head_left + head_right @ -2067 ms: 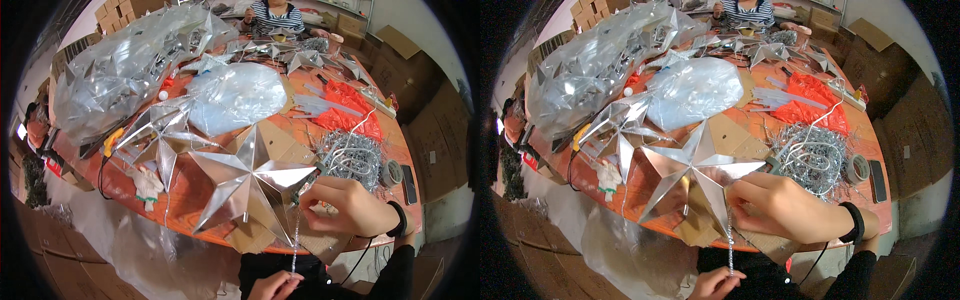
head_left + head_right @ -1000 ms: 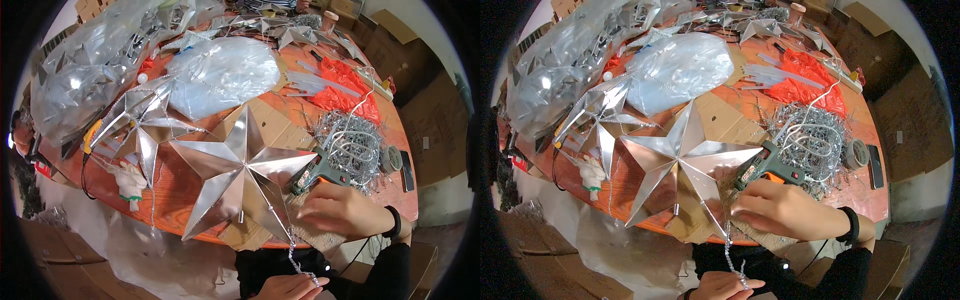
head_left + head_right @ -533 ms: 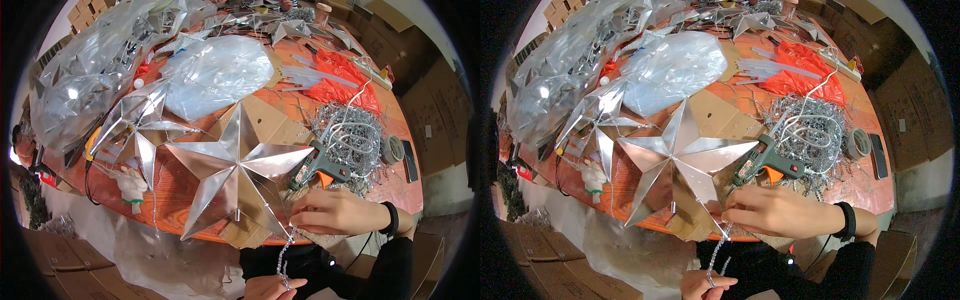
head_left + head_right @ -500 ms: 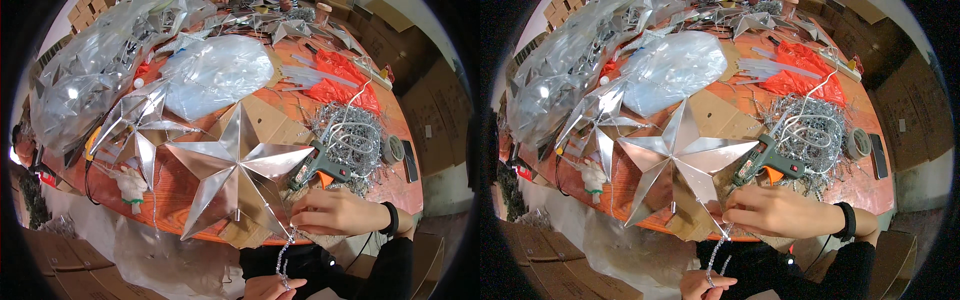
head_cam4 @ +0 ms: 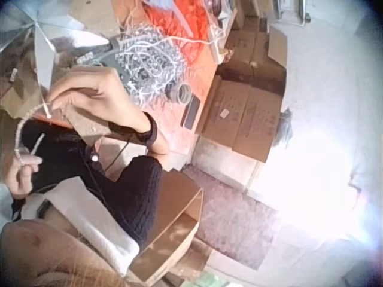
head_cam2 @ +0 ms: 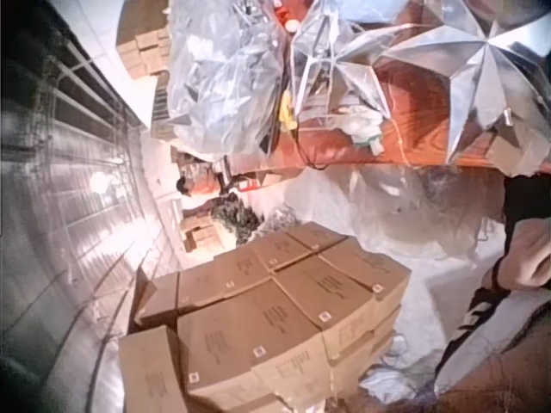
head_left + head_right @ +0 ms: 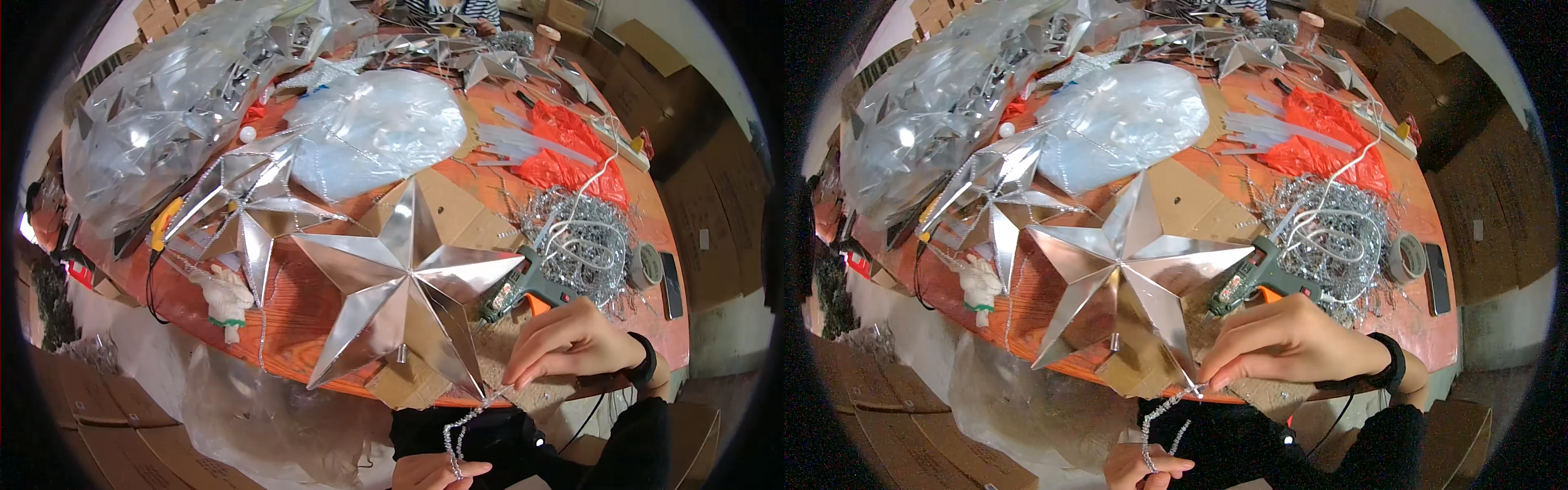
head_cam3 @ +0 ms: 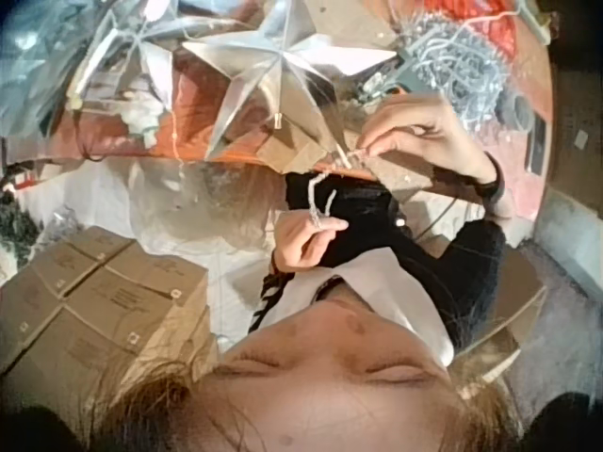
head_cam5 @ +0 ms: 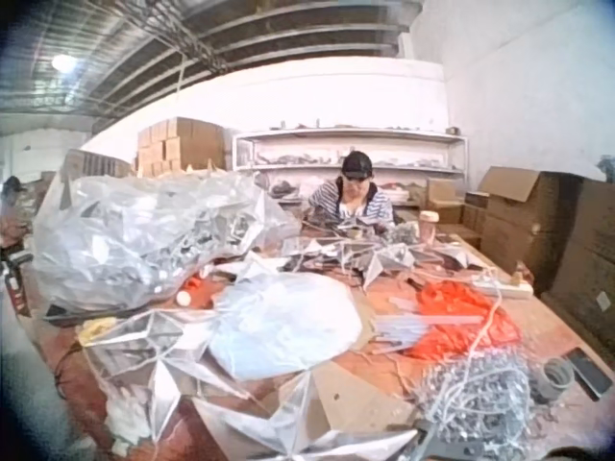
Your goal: Assembling and decorating metallic silver stars using a hot glue gun and silver beads.
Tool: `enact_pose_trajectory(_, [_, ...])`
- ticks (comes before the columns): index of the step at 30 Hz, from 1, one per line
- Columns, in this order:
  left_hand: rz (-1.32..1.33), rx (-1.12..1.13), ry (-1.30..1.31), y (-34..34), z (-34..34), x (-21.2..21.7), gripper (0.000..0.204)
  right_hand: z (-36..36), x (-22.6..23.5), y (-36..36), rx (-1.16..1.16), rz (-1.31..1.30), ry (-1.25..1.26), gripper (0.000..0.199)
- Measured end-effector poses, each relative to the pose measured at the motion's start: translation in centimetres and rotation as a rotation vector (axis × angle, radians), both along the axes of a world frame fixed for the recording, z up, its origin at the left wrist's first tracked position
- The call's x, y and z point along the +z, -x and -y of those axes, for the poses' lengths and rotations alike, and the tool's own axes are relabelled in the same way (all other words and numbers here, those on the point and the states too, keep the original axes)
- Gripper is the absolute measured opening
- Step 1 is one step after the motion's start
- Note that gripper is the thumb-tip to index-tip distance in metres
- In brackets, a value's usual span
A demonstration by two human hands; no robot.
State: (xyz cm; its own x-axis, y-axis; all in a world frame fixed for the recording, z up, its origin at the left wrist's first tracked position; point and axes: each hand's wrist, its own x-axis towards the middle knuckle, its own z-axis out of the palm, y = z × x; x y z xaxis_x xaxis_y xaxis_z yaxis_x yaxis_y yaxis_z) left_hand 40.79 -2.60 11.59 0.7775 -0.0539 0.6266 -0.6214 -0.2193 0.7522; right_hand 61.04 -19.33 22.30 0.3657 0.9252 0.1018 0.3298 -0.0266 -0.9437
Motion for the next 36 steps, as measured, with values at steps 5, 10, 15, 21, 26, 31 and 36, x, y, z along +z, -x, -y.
enact_pose_trajectory(5, [0.094, 0.168, 0.140, 0.5, 0.8, -0.2, 0.046, -0.4, 1.2, -1.1, -0.113, -0.091, -0.014, 0.018])
enact_pose_trajectory(10, [-0.024, 0.039, 0.129, -0.1, 0.3, 1.2, 0.020, -1.4, 1.5, -1.6, -0.191, -0.106, 0.029, 0.020])
enact_pose_trajectory(15, [-0.310, -0.078, 0.134, -1.5, 1.3, 3.4, 0.004, -3.3, 1.8, -1.4, -0.285, 0.133, 0.020, 0.016])
enact_pose_trajectory(21, [-0.299, -0.185, 0.059, -2.3, 2.5, 4.1, 0.010, -6.0, 2.6, -1.8, -0.286, 0.514, 0.021, 0.013])
enact_pose_trajectory(26, [-0.250, -0.246, 0.063, -2.1, 3.9, 3.3, 0.013, -7.1, 1.1, -2.3, -0.211, 0.679, -0.024, 0.016])
enact_pose_trajectory(31, [-0.238, -0.237, 0.068, -2.3, 3.8, 2.9, 0.016, -7.8, 0.7, -1.9, -0.248, 0.708, 0.026, 0.018])
enact_pose_trajectory(36, [-0.228, -0.230, 0.077, -2.5, 3.8, 2.9, 0.016, -8.0, -0.1, -2.1, -0.256, 0.700, 0.023, 0.018])
